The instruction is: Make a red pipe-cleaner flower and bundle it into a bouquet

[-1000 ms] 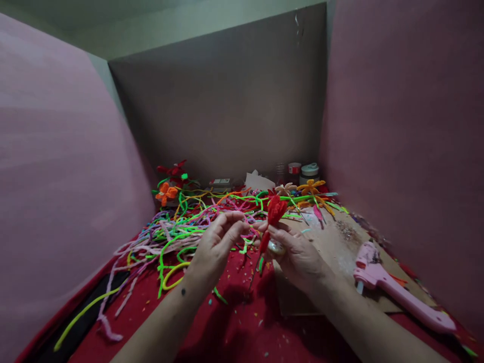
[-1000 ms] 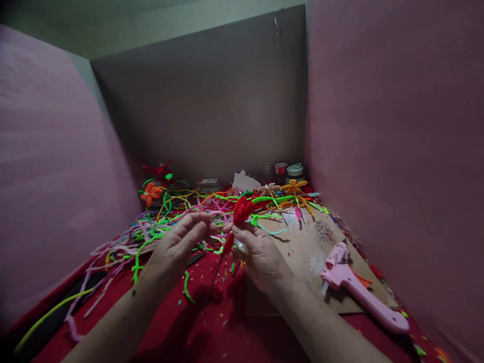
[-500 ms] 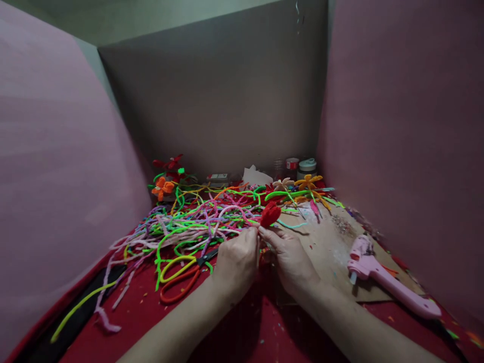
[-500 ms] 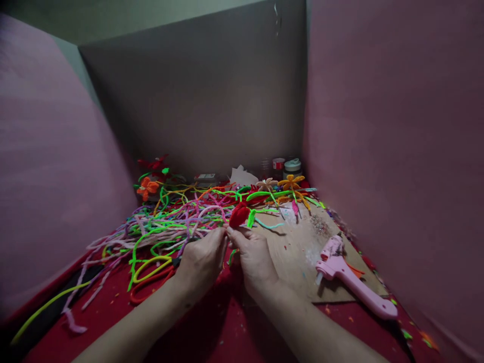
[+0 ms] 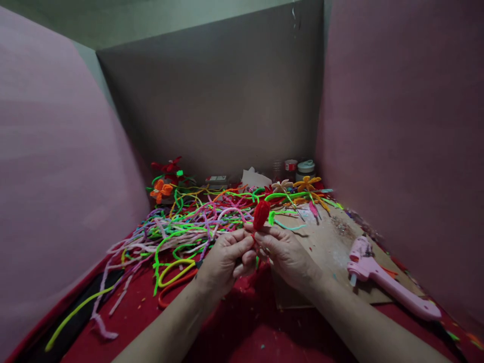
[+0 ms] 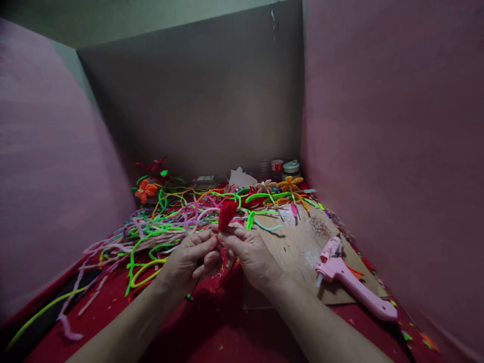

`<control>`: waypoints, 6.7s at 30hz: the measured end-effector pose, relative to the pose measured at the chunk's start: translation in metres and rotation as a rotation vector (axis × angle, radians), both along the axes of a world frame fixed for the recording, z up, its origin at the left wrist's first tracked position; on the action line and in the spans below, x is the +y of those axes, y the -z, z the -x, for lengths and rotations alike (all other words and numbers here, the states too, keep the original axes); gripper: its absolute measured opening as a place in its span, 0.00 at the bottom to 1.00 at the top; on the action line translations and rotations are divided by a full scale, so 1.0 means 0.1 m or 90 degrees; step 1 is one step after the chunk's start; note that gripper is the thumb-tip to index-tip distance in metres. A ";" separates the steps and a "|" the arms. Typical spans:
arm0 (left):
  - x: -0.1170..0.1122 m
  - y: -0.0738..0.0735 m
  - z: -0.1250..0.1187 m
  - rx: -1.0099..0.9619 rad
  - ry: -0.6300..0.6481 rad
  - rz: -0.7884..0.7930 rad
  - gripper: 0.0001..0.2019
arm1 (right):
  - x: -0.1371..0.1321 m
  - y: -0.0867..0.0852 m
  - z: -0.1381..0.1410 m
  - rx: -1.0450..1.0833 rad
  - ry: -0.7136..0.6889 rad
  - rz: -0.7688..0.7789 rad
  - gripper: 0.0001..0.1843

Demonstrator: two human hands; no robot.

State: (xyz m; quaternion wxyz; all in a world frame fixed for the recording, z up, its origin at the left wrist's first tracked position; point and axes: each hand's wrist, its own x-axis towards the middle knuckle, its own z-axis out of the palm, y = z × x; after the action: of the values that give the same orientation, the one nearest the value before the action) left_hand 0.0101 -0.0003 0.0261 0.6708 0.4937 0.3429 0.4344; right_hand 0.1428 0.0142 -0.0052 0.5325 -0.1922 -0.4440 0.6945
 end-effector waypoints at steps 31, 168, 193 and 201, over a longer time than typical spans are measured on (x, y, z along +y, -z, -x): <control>0.03 0.14 0.01 0.074 0.064 -0.055 0.14 | -0.05 -0.01 0.01 -0.064 0.072 -0.059 0.14; 0.06 0.10 0.05 -0.276 0.145 0.259 0.05 | 0.03 0.00 -0.09 -0.011 -0.024 0.017 0.08; 0.03 0.13 0.04 -0.261 0.159 0.194 0.05 | 0.00 0.02 -0.09 -0.024 -0.011 0.031 0.12; 0.02 0.13 0.03 -0.260 0.148 0.211 0.10 | -0.01 0.02 -0.08 -0.002 -0.014 0.014 0.10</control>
State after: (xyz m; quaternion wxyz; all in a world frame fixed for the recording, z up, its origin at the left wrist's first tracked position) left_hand 0.0076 0.0021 0.0134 0.8427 0.3157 0.2083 0.3831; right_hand 0.1507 0.0135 -0.0075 0.5217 -0.1942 -0.4397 0.7048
